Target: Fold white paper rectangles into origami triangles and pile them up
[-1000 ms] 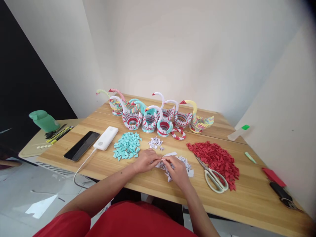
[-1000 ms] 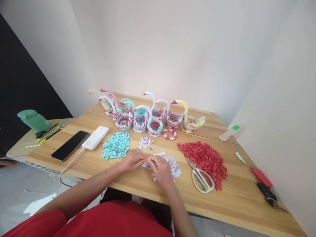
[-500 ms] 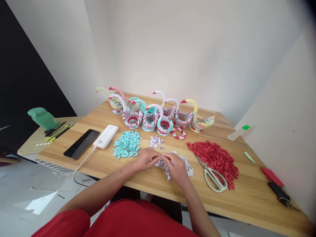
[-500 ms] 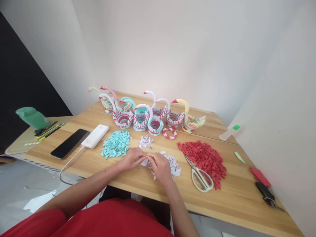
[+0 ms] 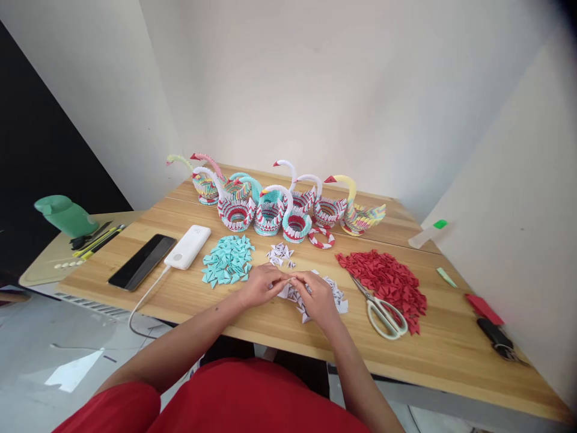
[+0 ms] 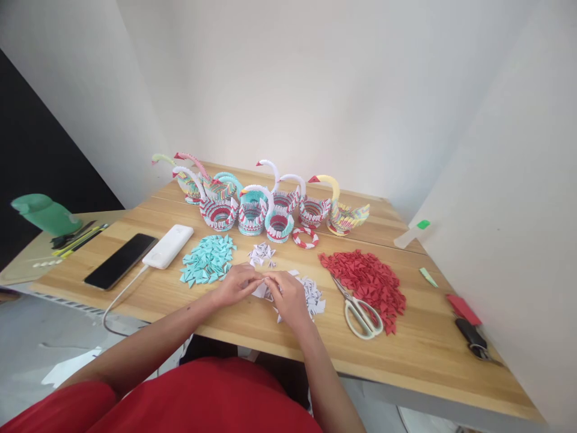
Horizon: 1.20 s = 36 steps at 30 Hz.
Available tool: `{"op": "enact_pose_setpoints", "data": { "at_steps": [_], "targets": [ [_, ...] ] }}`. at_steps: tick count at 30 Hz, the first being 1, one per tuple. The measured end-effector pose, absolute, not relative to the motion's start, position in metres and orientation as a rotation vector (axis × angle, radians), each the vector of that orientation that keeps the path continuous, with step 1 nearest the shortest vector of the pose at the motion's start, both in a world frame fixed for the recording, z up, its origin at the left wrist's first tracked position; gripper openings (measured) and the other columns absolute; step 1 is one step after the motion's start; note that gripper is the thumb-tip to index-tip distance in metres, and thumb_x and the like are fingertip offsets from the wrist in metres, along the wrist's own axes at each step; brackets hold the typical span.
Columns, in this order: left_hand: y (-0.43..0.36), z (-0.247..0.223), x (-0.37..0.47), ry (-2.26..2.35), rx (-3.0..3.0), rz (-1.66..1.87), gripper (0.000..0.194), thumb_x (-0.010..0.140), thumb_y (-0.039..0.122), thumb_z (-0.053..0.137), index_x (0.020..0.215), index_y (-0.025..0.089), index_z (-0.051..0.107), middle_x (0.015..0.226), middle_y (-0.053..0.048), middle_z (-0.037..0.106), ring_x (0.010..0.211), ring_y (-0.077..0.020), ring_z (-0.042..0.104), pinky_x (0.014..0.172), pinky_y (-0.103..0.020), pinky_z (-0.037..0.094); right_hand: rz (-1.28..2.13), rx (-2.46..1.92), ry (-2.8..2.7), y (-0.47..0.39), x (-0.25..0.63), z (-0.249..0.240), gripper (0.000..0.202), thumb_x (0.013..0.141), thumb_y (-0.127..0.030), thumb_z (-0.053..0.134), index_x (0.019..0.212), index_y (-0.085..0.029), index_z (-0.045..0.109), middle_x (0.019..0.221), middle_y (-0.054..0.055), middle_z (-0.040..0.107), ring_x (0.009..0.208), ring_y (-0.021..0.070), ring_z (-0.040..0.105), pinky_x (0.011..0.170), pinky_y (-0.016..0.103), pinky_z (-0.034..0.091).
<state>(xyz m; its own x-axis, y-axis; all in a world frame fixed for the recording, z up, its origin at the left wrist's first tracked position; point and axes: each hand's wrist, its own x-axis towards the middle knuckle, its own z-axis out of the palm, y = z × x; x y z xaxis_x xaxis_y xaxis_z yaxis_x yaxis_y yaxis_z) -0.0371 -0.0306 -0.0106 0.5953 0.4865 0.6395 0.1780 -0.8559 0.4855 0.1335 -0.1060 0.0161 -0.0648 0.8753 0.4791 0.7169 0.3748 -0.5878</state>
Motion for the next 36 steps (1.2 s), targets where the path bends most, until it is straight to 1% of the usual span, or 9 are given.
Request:
{"op": "enact_pose_setpoints", "data": {
  "at_steps": [9,18,21,30,36],
  "targets": [
    [-0.0312,-0.0089,-0.0386,0.541,2.418,1.129,0.027,0.093,0.029,0.047,0.08,0.014,0.065,0.063,-0.003,0.062,0.061,-0.0146,0.054,0.062,-0.025,0.041,0.293,-1.372,-1.815,-0.104,0.1333,0.018,0.015,0.091,-0.027,0.052,0.095,-0.023,0.067,0.088,0.004,0.071,0.082,0.0191,0.065,0.074,0.031,0.05],
    [-0.0298,-0.0132,-0.0389,0.504,2.467,1.058,0.028,0.094,0.03,0.043,0.086,0.015,0.065,0.066,-0.004,0.063,0.065,-0.0155,0.056,0.068,-0.027,0.042,0.299,-1.342,-1.817,-0.1021,0.1312,0.0147,0.018,0.093,-0.024,0.048,0.096,-0.022,0.066,0.089,0.005,0.068,0.085,0.0191,0.063,0.076,0.031,0.049],
    [-0.0306,-0.0123,-0.0403,0.494,2.458,1.061,0.029,0.094,0.031,0.042,0.085,0.015,0.065,0.065,-0.004,0.062,0.065,-0.0158,0.056,0.067,-0.027,0.042,0.301,-1.339,-1.824,-0.1037,0.1305,0.0129,0.019,0.094,-0.025,0.047,0.098,-0.022,0.065,0.089,0.005,0.068,0.085,0.019,0.062,0.076,0.031,0.048],
    [-0.0328,-0.0086,-0.0406,0.501,2.459,1.054,0.029,0.094,0.029,0.043,0.083,0.014,0.065,0.064,-0.004,0.061,0.064,-0.0156,0.053,0.065,-0.026,0.041,0.285,-1.351,-1.79,-0.1082,0.1323,0.014,0.013,0.092,-0.025,0.053,0.092,-0.022,0.066,0.085,0.003,0.068,0.082,0.0184,0.061,0.075,0.031,0.046],
    [-0.032,-0.0114,-0.0404,0.54,2.449,1.083,0.024,0.094,0.026,0.046,0.09,0.014,0.066,0.071,-0.005,0.064,0.068,-0.0162,0.055,0.065,-0.026,0.04,0.277,-1.34,-1.787,-0.1058,0.132,0.0164,0.012,0.091,-0.021,0.055,0.091,-0.022,0.066,0.085,0.003,0.068,0.082,0.0172,0.061,0.075,0.03,0.046]
  ]
}}
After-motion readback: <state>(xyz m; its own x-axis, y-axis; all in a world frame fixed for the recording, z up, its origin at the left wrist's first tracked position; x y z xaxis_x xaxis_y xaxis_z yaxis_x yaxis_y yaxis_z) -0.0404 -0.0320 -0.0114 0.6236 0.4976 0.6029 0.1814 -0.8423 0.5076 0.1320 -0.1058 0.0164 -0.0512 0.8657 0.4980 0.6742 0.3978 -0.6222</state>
